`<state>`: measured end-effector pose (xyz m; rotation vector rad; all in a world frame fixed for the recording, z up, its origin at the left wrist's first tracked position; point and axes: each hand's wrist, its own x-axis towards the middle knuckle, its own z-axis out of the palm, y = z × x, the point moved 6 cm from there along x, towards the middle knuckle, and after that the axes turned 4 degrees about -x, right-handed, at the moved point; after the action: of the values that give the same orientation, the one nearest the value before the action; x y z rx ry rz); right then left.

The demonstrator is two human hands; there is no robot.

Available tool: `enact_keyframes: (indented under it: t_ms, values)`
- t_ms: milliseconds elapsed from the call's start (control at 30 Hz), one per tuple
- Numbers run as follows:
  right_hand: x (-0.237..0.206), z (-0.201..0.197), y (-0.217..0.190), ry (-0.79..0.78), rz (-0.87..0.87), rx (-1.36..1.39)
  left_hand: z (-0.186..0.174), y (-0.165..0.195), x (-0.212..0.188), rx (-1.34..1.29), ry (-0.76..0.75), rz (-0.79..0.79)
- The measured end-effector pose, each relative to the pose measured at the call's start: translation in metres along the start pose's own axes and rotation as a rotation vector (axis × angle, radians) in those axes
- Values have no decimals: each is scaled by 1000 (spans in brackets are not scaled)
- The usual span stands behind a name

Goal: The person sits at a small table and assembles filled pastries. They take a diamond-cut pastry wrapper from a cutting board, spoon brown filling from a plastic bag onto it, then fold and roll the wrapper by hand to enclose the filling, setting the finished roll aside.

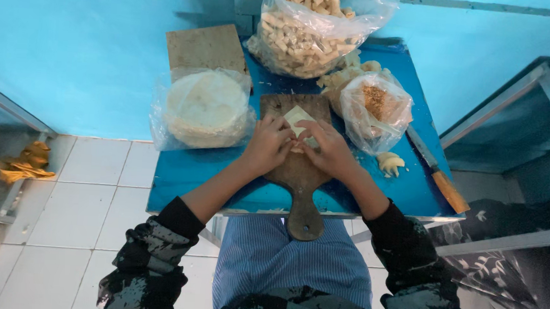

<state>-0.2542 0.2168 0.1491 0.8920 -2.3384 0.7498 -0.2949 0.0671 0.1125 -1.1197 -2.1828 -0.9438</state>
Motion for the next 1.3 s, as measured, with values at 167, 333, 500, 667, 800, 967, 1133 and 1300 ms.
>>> enact_keyframes:
  t_ms: [167,333,500,667,800,967,1133,1300]
  values:
    - [2,0,-1,6,-37,-93,-7,3,2,-52,44,-28]
    - [2,2,-3,21,-96,-186,-8,6,2,36,46,8]
    - [-1,3,-7,59,-99,-244,-5,1,0,58,40,25]
    - [-1,4,-14,72,-157,-383,-7,-2,2,26,132,28]
    - [3,12,-12,89,-130,-474,-10,-2,4,-33,128,-24]
    - [3,12,5,156,-19,-312,-17,4,8,-63,117,-19]
    - [-2,7,31,319,149,7,-18,2,10,-140,112,-100]
    - [-7,16,59,251,359,317,-20,3,9,-134,151,-68]
